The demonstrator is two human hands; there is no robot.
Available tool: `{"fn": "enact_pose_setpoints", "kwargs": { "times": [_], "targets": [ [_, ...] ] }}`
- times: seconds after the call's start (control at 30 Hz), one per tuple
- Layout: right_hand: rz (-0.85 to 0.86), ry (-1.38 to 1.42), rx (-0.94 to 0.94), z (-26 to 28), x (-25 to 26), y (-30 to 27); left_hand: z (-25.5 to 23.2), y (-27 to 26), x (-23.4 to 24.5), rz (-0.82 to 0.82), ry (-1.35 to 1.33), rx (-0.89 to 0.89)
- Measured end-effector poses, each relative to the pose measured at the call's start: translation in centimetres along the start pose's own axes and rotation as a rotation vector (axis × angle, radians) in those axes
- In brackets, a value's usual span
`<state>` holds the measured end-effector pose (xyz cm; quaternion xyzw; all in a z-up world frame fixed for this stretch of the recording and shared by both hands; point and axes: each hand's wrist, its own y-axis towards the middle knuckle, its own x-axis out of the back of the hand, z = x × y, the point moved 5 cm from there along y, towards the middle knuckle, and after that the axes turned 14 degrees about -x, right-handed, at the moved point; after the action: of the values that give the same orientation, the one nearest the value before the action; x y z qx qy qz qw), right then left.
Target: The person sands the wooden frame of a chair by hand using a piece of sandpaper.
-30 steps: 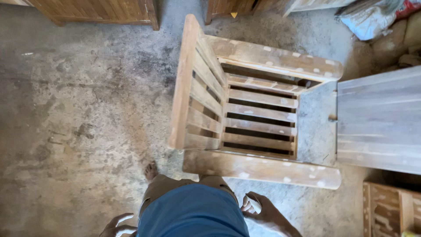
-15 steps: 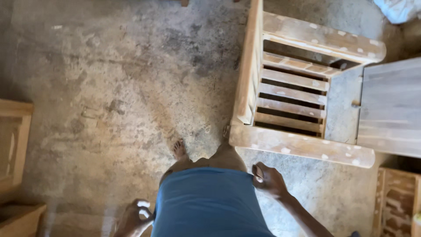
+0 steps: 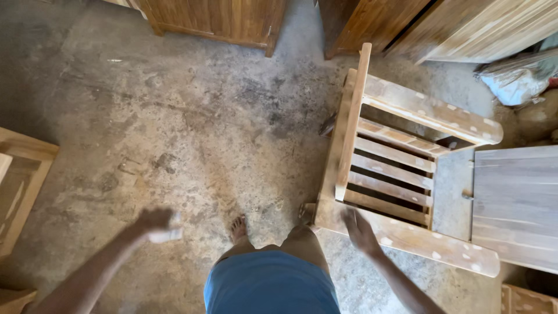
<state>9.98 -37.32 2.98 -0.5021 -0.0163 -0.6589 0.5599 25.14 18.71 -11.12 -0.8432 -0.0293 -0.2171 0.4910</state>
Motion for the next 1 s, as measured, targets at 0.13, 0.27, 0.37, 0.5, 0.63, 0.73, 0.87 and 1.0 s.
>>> {"fn": "enact_pose_setpoints", "kwargs": {
  "times": [0.13,0.27,0.37,0.5,0.63,0.73,0.87,1.0],
  "targets": [
    [-0.297,0.529,0.249,12.2,0.6,9.9,5.7,4.8,9.0,-1.307,-1.145,-0.085],
    [-0.218,0.756,0.071,22.0,-11.3,20.5,4.0,11.8,13.0,-1.674,-1.314,-0.063],
    [-0.068,0.605,-0.163,21.0,-23.1,22.1,-0.9,14.4,9.1,-1.455,-1.162,0.042],
    [0.022,0.598,-0.181,21.5,-24.4,25.7,-4.1,12.4,10.8,-1.445,-0.941,-0.074],
    [0.509,0.752,-0.393,17.0,-26.7,20.1,-11.5,5.0,7.4,-1.202,-0.513,-0.387],
    [0.711,0.833,-0.416,16.6,-27.2,15.7,-18.5,2.5,8.3,-0.972,-0.463,-0.677],
    [0.823,0.997,-0.257,16.8,-24.8,11.3,-23.0,0.6,10.1,-0.956,-0.314,-0.754],
    [0.891,1.021,-0.454,15.1,-17.8,8.1,-26.1,1.9,11.8,-0.79,-0.355,-0.691]
  ]
}}
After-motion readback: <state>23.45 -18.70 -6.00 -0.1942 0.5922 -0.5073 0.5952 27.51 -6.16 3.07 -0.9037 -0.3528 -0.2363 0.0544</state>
